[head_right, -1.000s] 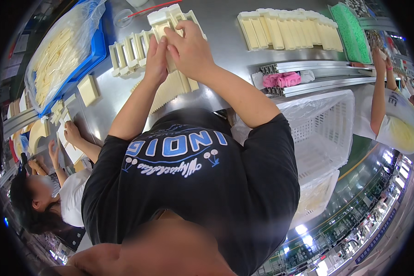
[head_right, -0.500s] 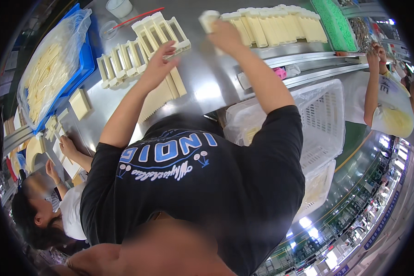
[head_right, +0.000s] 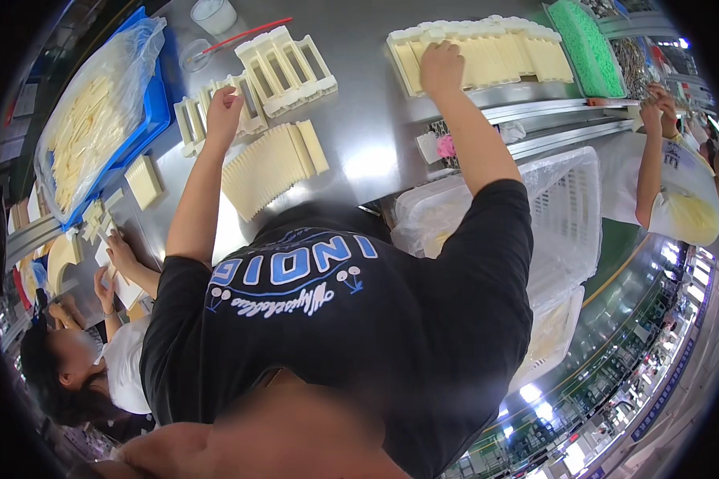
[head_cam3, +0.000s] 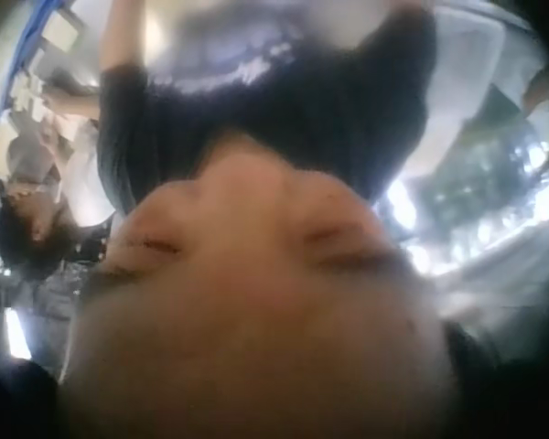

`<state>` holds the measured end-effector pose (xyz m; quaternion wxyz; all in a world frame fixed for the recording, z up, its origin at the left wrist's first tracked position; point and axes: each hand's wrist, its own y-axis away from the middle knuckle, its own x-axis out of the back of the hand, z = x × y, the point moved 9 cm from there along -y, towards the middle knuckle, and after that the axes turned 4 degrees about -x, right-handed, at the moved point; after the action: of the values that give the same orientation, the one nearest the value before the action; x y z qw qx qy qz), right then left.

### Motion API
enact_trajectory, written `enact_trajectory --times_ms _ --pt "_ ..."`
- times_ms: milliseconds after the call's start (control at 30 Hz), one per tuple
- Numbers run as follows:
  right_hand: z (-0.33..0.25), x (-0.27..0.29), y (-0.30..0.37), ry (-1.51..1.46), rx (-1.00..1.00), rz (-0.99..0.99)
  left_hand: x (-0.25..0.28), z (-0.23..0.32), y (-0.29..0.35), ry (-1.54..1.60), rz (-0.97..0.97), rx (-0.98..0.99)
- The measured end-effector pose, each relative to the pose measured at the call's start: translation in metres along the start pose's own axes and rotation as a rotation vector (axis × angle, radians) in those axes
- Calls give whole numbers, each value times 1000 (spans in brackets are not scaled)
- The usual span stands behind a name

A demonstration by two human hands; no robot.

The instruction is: Assembling white plastic components by applying a liquid with a brush and fitting pieces together at an assembly line.

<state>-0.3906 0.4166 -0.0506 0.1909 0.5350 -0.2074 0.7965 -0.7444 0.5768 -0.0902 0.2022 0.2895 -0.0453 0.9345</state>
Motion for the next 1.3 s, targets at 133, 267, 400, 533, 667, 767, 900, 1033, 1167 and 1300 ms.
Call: enact_trajectory --times_ms 133,267,400,533,667,767,900,1033,1167,1300 --pt "-103 25 50 -537 208 -494 -1 1 -21 -259 52 19" --pt "-192 24 113 -675 397 -727 -32 1 -40 -392 -138 134" --pt "-202 28 120 -689 306 -556 -35 -4 -53 -519 -157 -37" --pt "-199 29 119 -713 282 -583 -4 13 -39 -175 2 37" --pt "-198 7 116 -898 188 -608 14 1 -28 464 249 53" --pt "-193 10 93 -927 318 -584 5 -7 -18 623 80 151" --pt "-174 52 77 -1423 221 -905 -19 21 13 801 23 287" --pt "-164 112 73 -1774 167 -932 -45 66 41 793 -186 205" --pt "-161 125 69 -1811 105 -532 -50 90 51 865 -156 24" --pt "-150 153 77 -1574 218 -71 -42 90 49 790 -75 -100"
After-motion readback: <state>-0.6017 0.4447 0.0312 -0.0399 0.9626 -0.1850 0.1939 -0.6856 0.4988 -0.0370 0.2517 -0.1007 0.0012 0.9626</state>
